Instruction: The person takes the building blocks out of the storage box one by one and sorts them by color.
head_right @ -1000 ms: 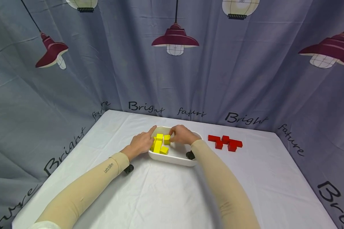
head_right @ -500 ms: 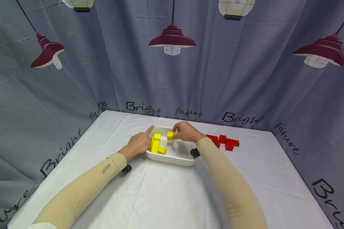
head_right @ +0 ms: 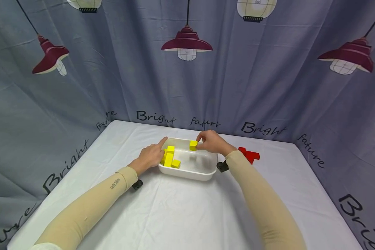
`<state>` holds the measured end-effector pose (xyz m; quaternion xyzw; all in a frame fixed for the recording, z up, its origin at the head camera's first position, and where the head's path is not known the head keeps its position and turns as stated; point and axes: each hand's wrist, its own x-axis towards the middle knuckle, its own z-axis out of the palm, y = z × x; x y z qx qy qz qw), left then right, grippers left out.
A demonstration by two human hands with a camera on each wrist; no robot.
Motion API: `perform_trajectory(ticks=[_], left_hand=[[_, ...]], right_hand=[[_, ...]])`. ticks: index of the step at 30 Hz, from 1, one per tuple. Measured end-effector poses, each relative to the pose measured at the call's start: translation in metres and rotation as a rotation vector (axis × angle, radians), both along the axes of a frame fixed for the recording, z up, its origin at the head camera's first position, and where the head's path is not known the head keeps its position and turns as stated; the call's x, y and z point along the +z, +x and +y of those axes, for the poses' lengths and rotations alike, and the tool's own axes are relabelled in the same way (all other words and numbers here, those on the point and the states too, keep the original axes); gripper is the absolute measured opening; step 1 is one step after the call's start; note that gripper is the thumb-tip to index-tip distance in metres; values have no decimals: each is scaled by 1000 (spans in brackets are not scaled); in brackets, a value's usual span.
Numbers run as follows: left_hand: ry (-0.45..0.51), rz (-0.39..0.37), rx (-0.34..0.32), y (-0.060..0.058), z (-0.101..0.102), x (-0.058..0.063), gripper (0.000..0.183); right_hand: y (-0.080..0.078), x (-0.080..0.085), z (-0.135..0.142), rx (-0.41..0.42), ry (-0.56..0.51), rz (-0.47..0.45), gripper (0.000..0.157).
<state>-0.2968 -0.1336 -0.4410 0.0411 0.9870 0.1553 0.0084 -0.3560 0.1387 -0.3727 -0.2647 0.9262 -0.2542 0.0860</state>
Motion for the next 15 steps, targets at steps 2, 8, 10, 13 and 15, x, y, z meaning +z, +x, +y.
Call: perform_trajectory(ticks=[2,8,10,13,15], left_hand=[[4,-3,1,0,0,0,61],[12,-5,2,0,0,-1,61],[13,-3,3,0,0,-1,61],[12,1,2,0,0,-1,60],[12,3,1,0,0,-1,60]], right_hand=[[2,1,5,-8,-11,6,28],[7,4,18,-32,-16,21,28],[10,7,23,-44,-16,19,29],[13,9,31,-60,-24,10,30],[15,10,37,-71,-22,6,30]])
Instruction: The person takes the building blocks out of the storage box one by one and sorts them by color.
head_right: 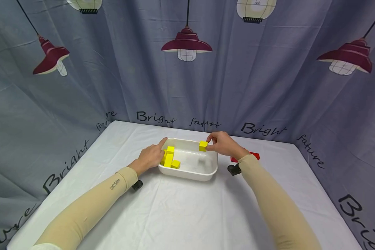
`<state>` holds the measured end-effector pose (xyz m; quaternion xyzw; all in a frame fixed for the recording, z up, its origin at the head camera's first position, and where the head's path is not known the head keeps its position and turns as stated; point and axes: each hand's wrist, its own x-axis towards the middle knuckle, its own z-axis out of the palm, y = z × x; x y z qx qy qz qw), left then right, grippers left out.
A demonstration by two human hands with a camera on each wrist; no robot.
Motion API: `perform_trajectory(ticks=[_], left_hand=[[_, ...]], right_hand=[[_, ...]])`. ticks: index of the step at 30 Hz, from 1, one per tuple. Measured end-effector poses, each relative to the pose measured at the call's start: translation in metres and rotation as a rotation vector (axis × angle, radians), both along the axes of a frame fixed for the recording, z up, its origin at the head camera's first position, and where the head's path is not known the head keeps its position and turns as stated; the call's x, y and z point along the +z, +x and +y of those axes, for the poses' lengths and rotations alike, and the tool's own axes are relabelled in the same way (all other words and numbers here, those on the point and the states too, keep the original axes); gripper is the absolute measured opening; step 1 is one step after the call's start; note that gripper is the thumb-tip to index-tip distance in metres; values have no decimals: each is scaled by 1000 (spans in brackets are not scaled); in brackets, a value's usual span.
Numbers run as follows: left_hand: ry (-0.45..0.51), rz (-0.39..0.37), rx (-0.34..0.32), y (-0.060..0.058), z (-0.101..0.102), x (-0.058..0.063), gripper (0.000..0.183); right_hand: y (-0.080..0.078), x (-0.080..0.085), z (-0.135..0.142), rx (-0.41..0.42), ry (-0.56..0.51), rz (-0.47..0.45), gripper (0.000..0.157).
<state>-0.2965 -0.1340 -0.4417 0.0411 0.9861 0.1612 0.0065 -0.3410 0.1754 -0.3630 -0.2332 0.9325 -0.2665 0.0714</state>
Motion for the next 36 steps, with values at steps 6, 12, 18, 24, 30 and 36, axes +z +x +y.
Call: perform_trajectory(ticks=[6,12,18,24,30,36], left_hand=[[0,3,2,0,-1,0,61],[6,-7,-1,1,0,0,61],[3,-8,-5,2,0,1,61],[3,-3,-1,1,1,1,62],[9,-15,3,0,1,1,61],[10,-11,1,1,0,1,61]], right_hand=[[6,0,19,-17,6,-12,30],[14,0,36,-35,-11,-8,30],[22,1,52,-51,-19,-4,32],[24,-7,67,-76,-31,-17,34],[25,-15,78,-104,-54,0,30],[25,-24,88,-137,-75,-14,32]])
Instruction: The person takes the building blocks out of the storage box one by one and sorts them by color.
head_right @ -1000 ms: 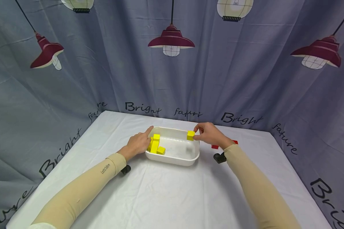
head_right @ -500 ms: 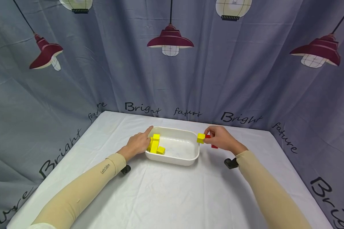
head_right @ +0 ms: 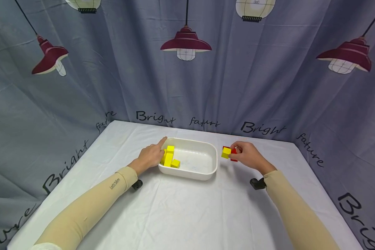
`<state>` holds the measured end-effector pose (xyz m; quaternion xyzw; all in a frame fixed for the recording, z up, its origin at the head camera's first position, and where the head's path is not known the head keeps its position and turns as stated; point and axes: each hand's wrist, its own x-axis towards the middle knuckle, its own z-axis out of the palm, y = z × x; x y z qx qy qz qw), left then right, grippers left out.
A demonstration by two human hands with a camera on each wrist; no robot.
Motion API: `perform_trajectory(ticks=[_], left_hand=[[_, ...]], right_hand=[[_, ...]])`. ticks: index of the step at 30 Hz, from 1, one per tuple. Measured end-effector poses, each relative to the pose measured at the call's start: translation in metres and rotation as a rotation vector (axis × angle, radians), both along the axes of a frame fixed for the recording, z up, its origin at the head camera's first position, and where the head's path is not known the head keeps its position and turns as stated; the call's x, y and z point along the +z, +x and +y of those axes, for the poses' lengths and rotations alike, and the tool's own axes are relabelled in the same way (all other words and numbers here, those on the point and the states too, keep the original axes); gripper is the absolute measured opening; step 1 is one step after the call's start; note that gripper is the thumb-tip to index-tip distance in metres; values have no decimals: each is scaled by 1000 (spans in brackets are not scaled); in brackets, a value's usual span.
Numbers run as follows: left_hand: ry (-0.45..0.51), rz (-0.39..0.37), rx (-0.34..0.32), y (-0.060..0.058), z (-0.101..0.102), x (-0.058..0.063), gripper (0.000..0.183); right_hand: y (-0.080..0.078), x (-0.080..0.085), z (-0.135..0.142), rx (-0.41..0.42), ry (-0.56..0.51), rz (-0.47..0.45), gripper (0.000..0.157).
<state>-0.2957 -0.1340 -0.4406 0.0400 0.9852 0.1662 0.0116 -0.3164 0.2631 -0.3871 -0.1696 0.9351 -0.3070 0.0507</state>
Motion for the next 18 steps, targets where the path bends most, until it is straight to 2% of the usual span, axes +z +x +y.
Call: perform_trajectory(ticks=[10,18], left_hand=[[-12,2,-1,0,0,1,61],[-10,8,-4,1,0,0,61]], right_hand=[[-5,-26,11,-37,-8,-55,28],[-5,-43,13,-57,35,-70,32]])
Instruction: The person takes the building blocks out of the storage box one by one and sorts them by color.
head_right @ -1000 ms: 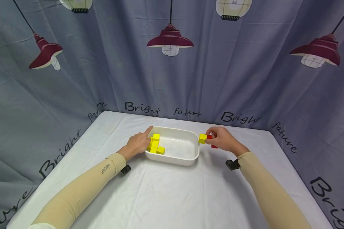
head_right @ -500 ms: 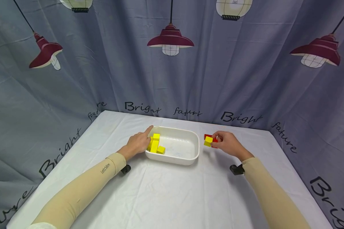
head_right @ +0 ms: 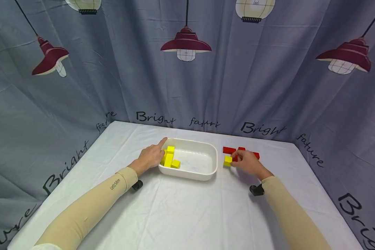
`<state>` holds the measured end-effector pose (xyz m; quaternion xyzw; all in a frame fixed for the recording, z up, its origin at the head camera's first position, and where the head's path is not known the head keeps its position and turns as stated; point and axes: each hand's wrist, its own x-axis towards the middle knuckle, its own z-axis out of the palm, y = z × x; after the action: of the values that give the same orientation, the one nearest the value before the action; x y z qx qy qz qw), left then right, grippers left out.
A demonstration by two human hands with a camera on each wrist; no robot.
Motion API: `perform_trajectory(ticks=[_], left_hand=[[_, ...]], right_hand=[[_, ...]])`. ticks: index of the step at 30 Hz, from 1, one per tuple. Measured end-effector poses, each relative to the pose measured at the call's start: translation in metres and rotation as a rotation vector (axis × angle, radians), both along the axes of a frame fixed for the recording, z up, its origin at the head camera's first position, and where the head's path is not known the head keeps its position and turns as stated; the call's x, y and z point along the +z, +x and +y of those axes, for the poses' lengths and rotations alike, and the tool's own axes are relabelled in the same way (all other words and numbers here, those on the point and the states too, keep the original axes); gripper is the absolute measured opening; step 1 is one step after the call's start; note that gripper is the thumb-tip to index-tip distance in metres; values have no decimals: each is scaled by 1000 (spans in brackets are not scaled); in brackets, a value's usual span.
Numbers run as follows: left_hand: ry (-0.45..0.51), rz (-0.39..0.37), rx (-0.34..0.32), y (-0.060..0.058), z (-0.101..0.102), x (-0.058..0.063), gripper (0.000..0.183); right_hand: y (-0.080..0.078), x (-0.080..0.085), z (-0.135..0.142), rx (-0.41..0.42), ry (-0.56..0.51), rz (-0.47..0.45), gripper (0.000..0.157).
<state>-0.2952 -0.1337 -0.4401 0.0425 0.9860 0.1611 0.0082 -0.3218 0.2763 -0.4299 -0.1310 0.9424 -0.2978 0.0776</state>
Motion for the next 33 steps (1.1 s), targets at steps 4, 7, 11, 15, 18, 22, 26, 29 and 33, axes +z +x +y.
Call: perform_trajectory(ticks=[4,7,11,15,18,22,26,29,33], left_hand=[[5,2,3,1,0,0,61],[5,6,5,1,1,0,61],[3,0,9,1,1,0,61],[5,-1,9,1,1,0,61],[10,1,9,1,1,0,61],[8,0,8,0,0,0,61],[5,0,7,0,-1,-1,61],[3,0,8,0,0,0,62],[-8,2,5,0,0,0,62]], right_hand=[[-1,-7,0,-10,12,-3,30],[-1,-11,1,-14,5,-8,30],[-2,-15,3,-23,-5,-20,32],[-3,-17,4,-37,-9,-22,33],[-4,-19,4,-48,-6,-18,34],[-2,-18,3,-57,-14,-18,37],[0,-15,3,-60,-19,-19,39],[1,-12,3,-59,-4,-10,39],[2,-6,0,-46,16,4,37]])
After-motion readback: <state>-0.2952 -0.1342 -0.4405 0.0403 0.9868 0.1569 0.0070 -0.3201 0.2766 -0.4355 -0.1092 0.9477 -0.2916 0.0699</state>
